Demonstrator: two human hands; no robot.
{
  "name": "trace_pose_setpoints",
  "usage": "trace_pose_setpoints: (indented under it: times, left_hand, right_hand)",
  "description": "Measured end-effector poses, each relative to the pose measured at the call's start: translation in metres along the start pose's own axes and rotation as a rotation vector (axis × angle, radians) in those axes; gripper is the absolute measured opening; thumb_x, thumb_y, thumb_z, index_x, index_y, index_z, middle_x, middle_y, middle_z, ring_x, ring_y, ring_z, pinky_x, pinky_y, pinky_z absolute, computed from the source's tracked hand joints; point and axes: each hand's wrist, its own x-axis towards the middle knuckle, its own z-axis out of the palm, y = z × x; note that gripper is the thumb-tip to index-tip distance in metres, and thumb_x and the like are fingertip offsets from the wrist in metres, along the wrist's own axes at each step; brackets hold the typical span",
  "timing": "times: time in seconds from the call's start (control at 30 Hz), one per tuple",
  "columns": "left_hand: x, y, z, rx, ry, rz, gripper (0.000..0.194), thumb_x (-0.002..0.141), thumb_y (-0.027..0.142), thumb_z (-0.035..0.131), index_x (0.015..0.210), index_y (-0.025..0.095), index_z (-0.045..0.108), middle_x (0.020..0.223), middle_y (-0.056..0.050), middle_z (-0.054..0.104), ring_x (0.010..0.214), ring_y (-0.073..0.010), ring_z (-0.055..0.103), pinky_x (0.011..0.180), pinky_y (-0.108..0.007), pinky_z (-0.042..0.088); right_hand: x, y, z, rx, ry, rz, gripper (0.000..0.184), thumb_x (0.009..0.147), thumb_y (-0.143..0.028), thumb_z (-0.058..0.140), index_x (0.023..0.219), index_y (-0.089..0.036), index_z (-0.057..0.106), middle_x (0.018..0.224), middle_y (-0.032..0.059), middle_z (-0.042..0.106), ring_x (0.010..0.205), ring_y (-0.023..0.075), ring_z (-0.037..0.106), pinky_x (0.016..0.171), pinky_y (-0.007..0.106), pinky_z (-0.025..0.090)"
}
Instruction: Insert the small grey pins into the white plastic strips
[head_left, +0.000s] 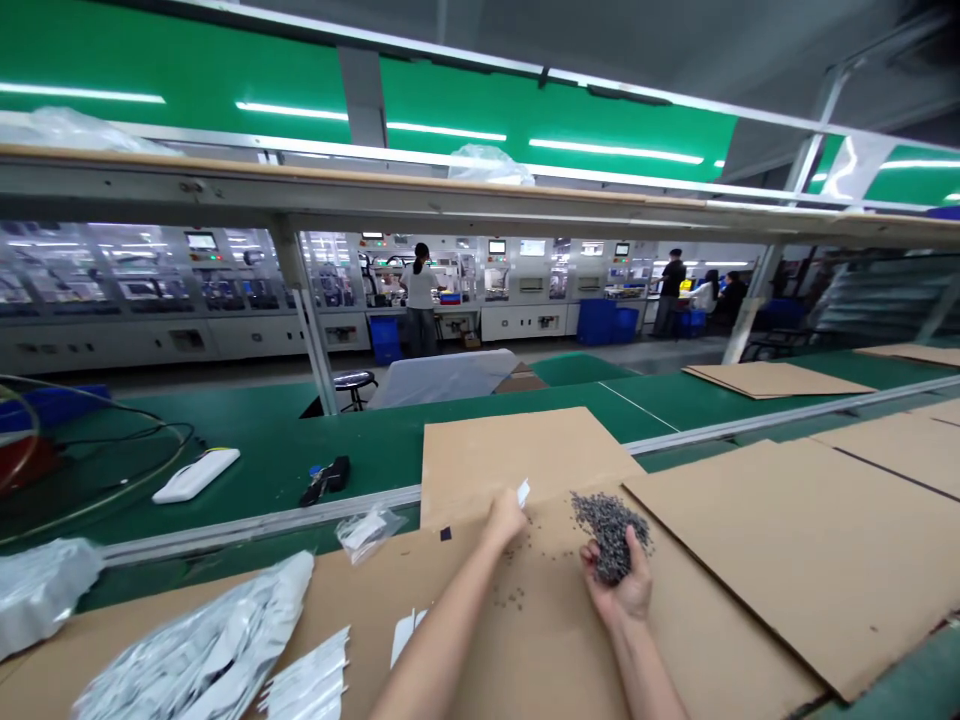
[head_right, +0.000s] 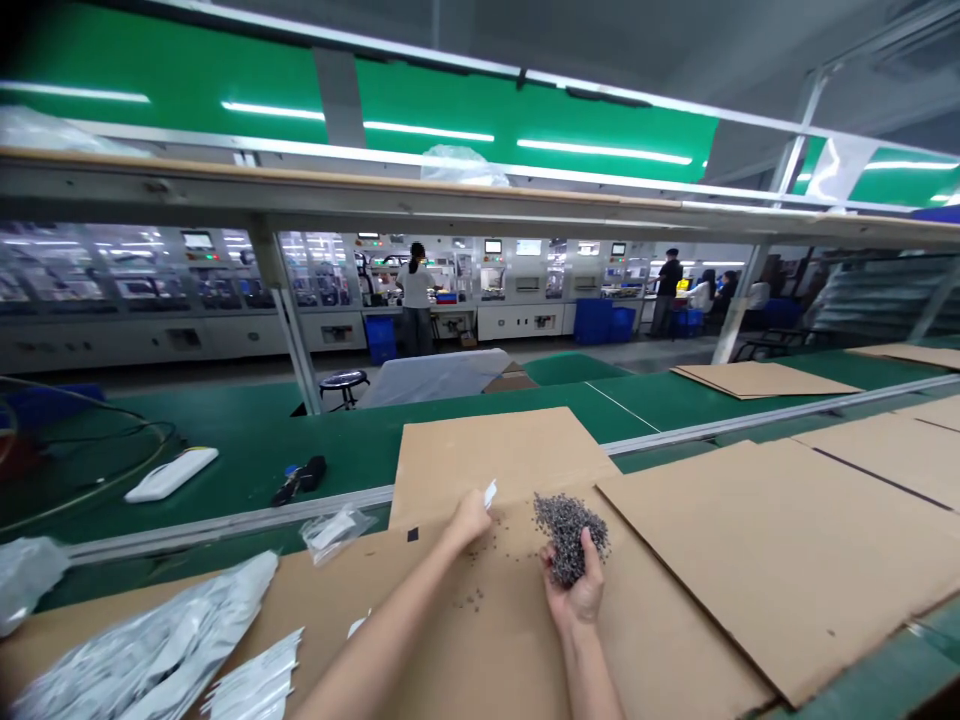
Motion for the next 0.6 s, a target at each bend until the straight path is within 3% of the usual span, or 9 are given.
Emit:
trace_pose_setpoints:
  times: [0.17,0.23,0.43,0.6]
  left_hand:
    - [0.007,-0.008,-0.018,0.113,-0.230,0.137,0.013,0.076,0.023,0.056,0.073,0.010,0.057,0.070,0.000,0.059,0.063,-0.0110,0.057,0.059,-0.026,0.048]
    - [0.010,-0.008,-0.018,0.154,-0.270,0.174,0.014,0.075,0.023,0.057,0.070,0.010,0.056,0.066,0.002,0.058,0.059,-0.0099,0.056,0.056,-0.026,0.048]
    - [0.026,0.004,0.012,0.243,-0.094,0.209,0.017,0.080,0.026,0.051,0.088,0.011,0.055,0.086,-0.004,0.058,0.079,-0.0157,0.056,0.069,-0.033,0.047]
    - [0.039,0.015,0.031,0.260,-0.051,0.218,0.018,0.080,0.026,0.051,0.092,0.013,0.054,0.091,-0.005,0.057,0.083,-0.0168,0.055,0.071,-0.033,0.046]
  right_hand:
    - [0.001,0.000,0.002,0.047,0.008,0.013,0.016,0.073,-0.036,0.055,0.079,-0.021,0.056,0.062,-0.0054,0.056,0.046,0.0074,0.049,0.045,0.022,0.042]
    - [0.001,-0.001,0.002,0.051,0.017,0.012,0.017,0.072,-0.037,0.055,0.078,-0.021,0.056,0.061,-0.0054,0.056,0.046,0.0073,0.049,0.045,0.022,0.042]
    - [0.000,-0.001,0.005,0.065,0.025,0.022,0.017,0.074,-0.036,0.053,0.077,-0.019,0.057,0.059,-0.0040,0.055,0.046,0.0078,0.048,0.043,0.022,0.042]
    - [0.002,0.002,0.004,0.021,0.040,0.029,0.020,0.075,-0.037,0.051,0.072,-0.018,0.058,0.053,-0.0036,0.053,0.046,0.0088,0.048,0.043,0.022,0.042]
